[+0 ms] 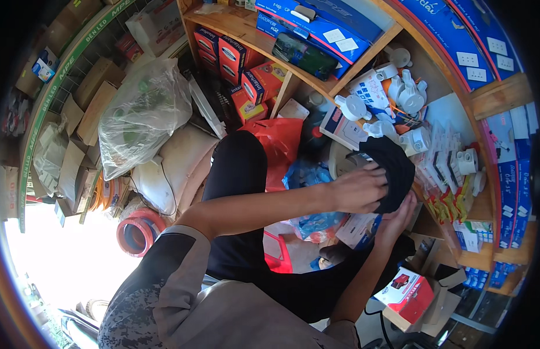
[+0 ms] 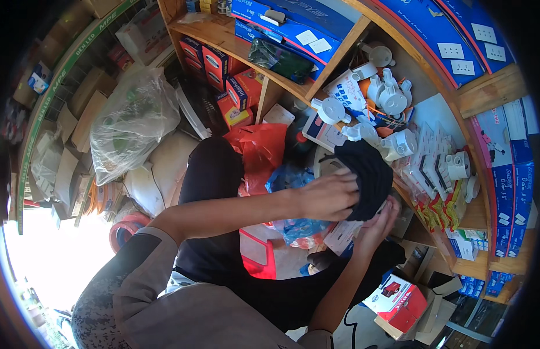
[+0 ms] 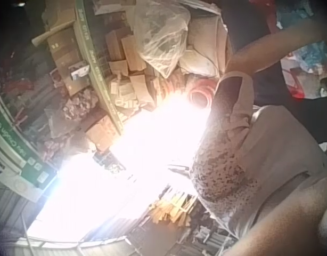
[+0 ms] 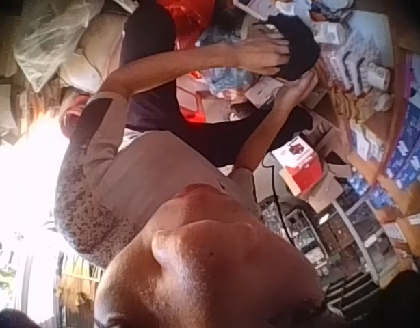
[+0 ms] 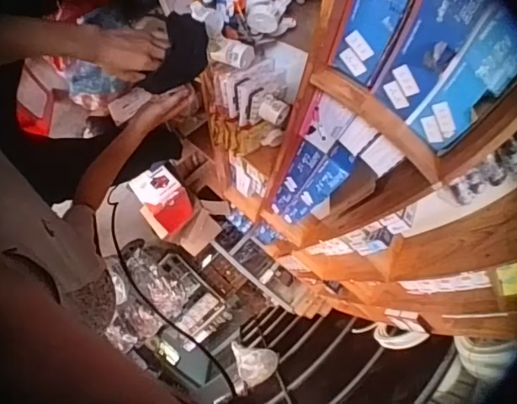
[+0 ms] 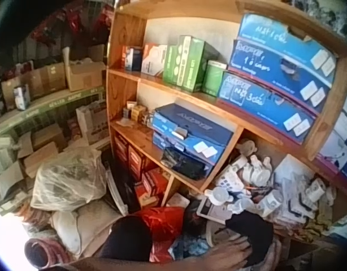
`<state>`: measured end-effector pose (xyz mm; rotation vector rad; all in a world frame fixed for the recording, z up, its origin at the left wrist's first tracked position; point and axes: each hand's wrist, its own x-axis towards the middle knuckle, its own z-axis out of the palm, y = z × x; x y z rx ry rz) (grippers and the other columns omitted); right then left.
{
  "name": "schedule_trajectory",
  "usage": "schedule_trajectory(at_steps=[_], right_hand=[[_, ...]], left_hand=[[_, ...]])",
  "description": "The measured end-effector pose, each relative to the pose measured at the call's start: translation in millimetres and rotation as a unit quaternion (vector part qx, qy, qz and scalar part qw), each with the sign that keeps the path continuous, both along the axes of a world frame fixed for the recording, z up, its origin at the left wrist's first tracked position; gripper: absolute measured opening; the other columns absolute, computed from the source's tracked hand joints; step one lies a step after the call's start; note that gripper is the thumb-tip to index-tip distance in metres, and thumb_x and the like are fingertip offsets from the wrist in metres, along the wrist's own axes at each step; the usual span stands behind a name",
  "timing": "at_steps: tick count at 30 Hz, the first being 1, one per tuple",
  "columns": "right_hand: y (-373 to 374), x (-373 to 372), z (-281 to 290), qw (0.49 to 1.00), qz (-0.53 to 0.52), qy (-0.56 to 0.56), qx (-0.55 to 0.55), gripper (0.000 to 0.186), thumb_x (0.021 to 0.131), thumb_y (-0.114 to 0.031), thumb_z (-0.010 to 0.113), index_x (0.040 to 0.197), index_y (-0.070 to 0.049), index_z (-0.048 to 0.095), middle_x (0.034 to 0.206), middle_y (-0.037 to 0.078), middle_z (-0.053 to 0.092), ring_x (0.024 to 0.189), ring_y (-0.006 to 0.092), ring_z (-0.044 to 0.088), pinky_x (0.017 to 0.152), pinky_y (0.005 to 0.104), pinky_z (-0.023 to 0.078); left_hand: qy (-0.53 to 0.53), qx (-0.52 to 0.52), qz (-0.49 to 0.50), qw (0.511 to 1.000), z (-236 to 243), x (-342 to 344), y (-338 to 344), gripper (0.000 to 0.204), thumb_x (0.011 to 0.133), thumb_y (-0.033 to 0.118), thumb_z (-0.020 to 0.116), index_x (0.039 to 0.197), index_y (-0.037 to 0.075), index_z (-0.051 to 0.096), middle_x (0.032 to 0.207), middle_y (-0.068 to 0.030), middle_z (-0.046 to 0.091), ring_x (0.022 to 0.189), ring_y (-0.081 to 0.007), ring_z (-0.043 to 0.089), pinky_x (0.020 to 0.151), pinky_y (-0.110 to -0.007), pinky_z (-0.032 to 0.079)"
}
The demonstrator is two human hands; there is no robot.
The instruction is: Inspecting and cleaning an electrical mounting base with a cloth in a storage room.
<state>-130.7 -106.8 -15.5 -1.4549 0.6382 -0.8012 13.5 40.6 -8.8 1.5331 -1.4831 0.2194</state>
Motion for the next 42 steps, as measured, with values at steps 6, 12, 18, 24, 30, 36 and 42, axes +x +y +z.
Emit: schedule_trajectory(at_steps=[6,12,18,24,30,36,42], right_hand=[[63,2,4,0.944,0.238,-0.160,0.164,0.087,0.104,-0.063,0.035,0.163,-0.007,0.006,0.170,0.010,0.008,0.156,0.0298,0.010,0.125,0.0409,0.009],[42,33,-27,0.957,0.183,0.108,-0.195,0.068,0.110,-0.040,0.032,0.163,-0.006,0.005,0.169,0.017,0.009,0.156,0.0301,0.011,0.124,0.0402,0.011],[9,60,-33,0.986,0.123,0.066,-0.092,0.060,0.111,-0.039,0.033,0.161,-0.010,0.019,0.165,0.015,0.022,0.152,0.0251,0.022,0.121,0.0365,0.023],[-12,61,-28,0.984,0.172,-0.043,0.019,0.069,0.107,-0.057,0.031,0.162,-0.015,0.022,0.162,0.009,0.030,0.145,0.0202,0.035,0.114,0.0345,0.035],[-20,73,-20,0.986,0.145,-0.034,0.082,0.067,0.106,-0.056,0.039,0.155,-0.010,0.039,0.150,0.011,0.047,0.129,0.0183,0.052,0.109,0.0400,0.042],[-13,99,-14,0.993,-0.016,0.030,0.113,0.043,0.095,-0.025,0.072,0.127,-0.005,0.051,0.119,0.008,0.062,0.107,0.0169,0.063,0.082,0.0352,0.057],[5,124,-13,0.995,-0.085,0.045,0.041,0.057,0.086,-0.016,0.079,0.128,0.000,0.043,0.127,0.016,0.046,0.103,0.0257,0.065,0.061,0.0361,0.065]], left_hand=[[0.140,-0.032,0.017,0.989,-34,-4,-23,0.026,0.083,0.015,0.054,0.098,-0.003,0.063,0.106,-0.0210,0.055,0.108,-0.0369,0.052,0.101,-0.047,0.037],[0.530,0.047,-0.034,0.846,-29,8,-33,0.051,0.107,0.034,0.039,0.130,-0.010,0.050,0.130,-0.0321,0.053,0.120,-0.0435,0.049,0.107,-0.041,0.038],[0.521,0.014,-0.100,0.847,-37,12,-58,0.052,0.104,0.032,0.050,0.139,-0.006,0.051,0.131,-0.0181,0.062,0.121,-0.0242,0.055,0.106,-0.035,0.041],[0.557,-0.025,-0.083,0.826,-38,11,-64,0.034,0.101,0.020,0.058,0.129,0.001,0.059,0.112,-0.0073,0.066,0.099,-0.0117,0.061,0.084,-0.029,0.051],[0.622,-0.035,-0.036,0.781,-32,23,-66,0.030,0.099,0.016,0.061,0.123,-0.001,0.058,0.105,-0.0093,0.067,0.091,-0.0129,0.065,0.076,-0.027,0.054],[0.723,-0.052,0.002,0.689,-19,26,-61,0.034,0.104,0.031,0.057,0.119,0.001,0.056,0.099,-0.0096,0.067,0.088,-0.0178,0.068,0.065,-0.034,0.057],[0.811,-0.070,-0.132,0.566,-12,56,-46,0.045,0.102,0.058,0.044,0.110,0.017,0.063,0.093,-0.0024,0.068,0.083,-0.0186,0.070,0.072,-0.035,0.057]])
